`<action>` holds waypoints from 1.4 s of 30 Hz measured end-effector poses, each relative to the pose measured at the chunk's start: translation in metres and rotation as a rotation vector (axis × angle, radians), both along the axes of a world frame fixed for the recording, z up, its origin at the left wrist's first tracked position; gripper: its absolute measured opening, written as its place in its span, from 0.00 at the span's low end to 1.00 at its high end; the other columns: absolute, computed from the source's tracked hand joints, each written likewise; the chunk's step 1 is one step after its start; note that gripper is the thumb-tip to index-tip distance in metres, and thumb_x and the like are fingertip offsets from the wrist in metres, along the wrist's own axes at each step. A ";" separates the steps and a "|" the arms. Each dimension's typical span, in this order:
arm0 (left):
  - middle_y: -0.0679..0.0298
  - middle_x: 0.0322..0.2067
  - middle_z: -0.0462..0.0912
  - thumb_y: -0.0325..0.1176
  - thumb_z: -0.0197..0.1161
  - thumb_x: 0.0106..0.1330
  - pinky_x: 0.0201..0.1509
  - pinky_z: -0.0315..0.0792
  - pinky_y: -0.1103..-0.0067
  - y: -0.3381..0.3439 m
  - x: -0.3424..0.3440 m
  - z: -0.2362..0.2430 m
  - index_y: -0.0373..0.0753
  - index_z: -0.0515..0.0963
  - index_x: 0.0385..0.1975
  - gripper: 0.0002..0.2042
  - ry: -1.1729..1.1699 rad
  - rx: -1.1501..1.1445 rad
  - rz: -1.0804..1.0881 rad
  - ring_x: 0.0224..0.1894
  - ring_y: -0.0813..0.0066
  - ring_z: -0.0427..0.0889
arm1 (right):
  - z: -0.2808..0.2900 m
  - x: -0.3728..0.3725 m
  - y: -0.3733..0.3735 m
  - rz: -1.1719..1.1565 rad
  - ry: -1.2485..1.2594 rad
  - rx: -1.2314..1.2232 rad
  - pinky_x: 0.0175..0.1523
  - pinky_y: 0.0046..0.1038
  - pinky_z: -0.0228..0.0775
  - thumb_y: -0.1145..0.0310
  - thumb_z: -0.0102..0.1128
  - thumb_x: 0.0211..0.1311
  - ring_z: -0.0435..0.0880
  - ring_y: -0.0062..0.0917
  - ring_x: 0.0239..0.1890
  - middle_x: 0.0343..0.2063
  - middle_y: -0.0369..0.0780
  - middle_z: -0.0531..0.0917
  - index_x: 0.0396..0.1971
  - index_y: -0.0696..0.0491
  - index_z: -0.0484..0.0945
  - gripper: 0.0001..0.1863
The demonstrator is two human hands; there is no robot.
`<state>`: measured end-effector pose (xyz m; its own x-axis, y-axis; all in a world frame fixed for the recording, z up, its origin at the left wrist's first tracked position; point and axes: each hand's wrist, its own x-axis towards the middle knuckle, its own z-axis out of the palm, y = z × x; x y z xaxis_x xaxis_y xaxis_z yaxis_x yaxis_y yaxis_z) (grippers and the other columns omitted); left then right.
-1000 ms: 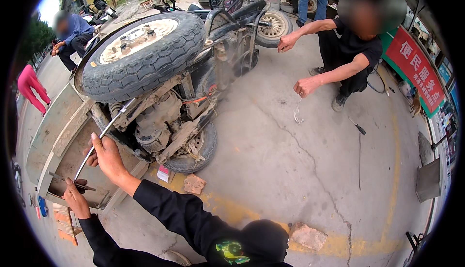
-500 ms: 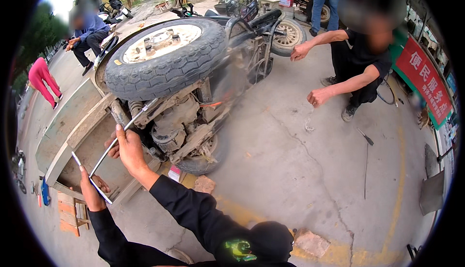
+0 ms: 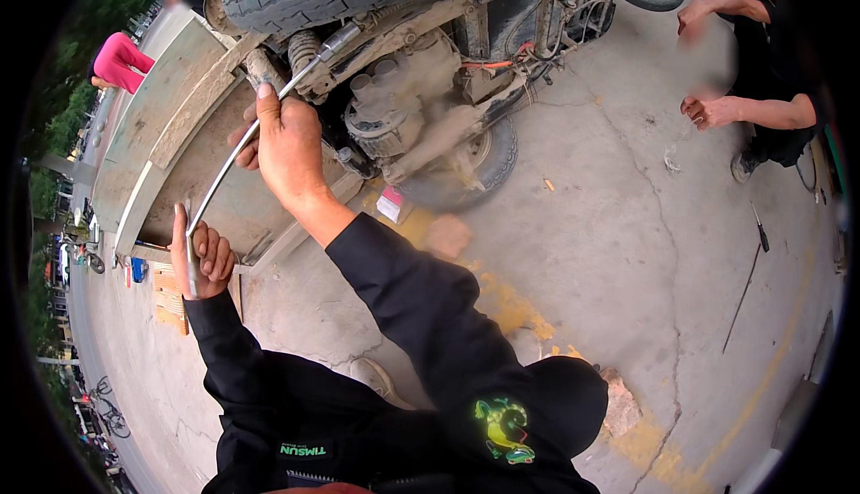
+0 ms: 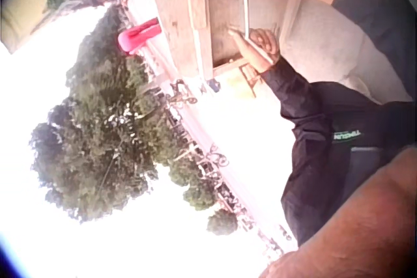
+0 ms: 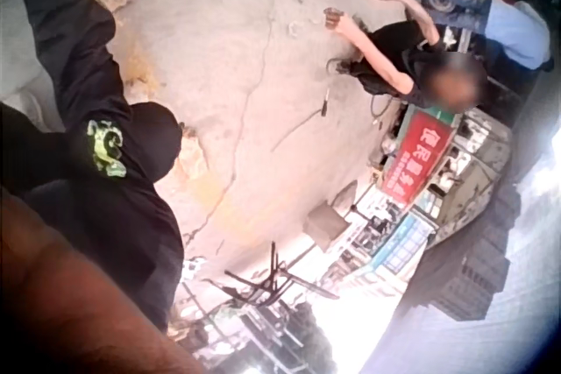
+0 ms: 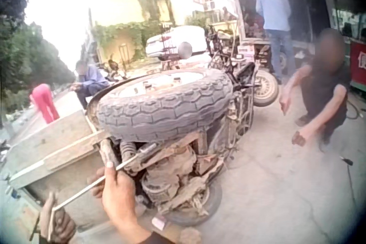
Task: The person uses a T-handle wrench to loosen and tighten bolts on the rear wheel and engine area of a motorcycle. They also use pliers to manipulate a cable or wire near the wheel. The motorcycle is propped up on a wooden block during the repair.
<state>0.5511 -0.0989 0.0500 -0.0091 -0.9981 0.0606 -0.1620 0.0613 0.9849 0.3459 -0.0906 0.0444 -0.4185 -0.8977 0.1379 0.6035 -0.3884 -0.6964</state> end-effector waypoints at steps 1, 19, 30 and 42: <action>0.56 0.22 0.80 0.51 0.41 0.75 0.24 0.72 0.79 0.000 0.007 -0.003 0.33 0.76 0.30 0.26 -0.047 -0.088 0.049 0.22 0.69 0.80 | 0.005 0.001 -0.001 -0.003 -0.018 0.000 0.20 0.20 0.70 0.51 0.40 0.74 0.79 0.22 0.15 0.20 0.45 0.82 0.31 0.60 0.70 0.24; 0.67 0.02 0.61 0.56 0.33 0.75 0.03 0.50 0.82 0.006 -0.002 -0.008 0.43 0.62 0.09 0.33 1.046 0.415 -0.636 0.01 0.74 0.59 | -0.005 0.026 0.003 0.157 0.012 -0.077 0.22 0.18 0.71 0.50 0.39 0.75 0.80 0.18 0.18 0.22 0.42 0.82 0.30 0.58 0.69 0.24; 0.52 0.31 0.82 0.48 0.45 0.74 0.33 0.75 0.75 0.005 -0.004 -0.014 0.30 0.79 0.36 0.24 -0.552 -0.904 0.097 0.28 0.63 0.82 | -0.007 0.025 -0.006 0.162 -0.003 -0.071 0.21 0.19 0.68 0.49 0.38 0.75 0.77 0.17 0.17 0.22 0.42 0.81 0.27 0.55 0.68 0.25; 0.59 0.23 0.82 0.50 0.42 0.75 0.23 0.66 0.83 -0.003 0.019 -0.028 0.33 0.80 0.31 0.26 -0.322 -0.410 0.115 0.21 0.73 0.78 | -0.003 0.017 -0.003 0.103 0.026 -0.037 0.23 0.19 0.72 0.48 0.39 0.74 0.82 0.20 0.19 0.24 0.43 0.83 0.32 0.58 0.69 0.25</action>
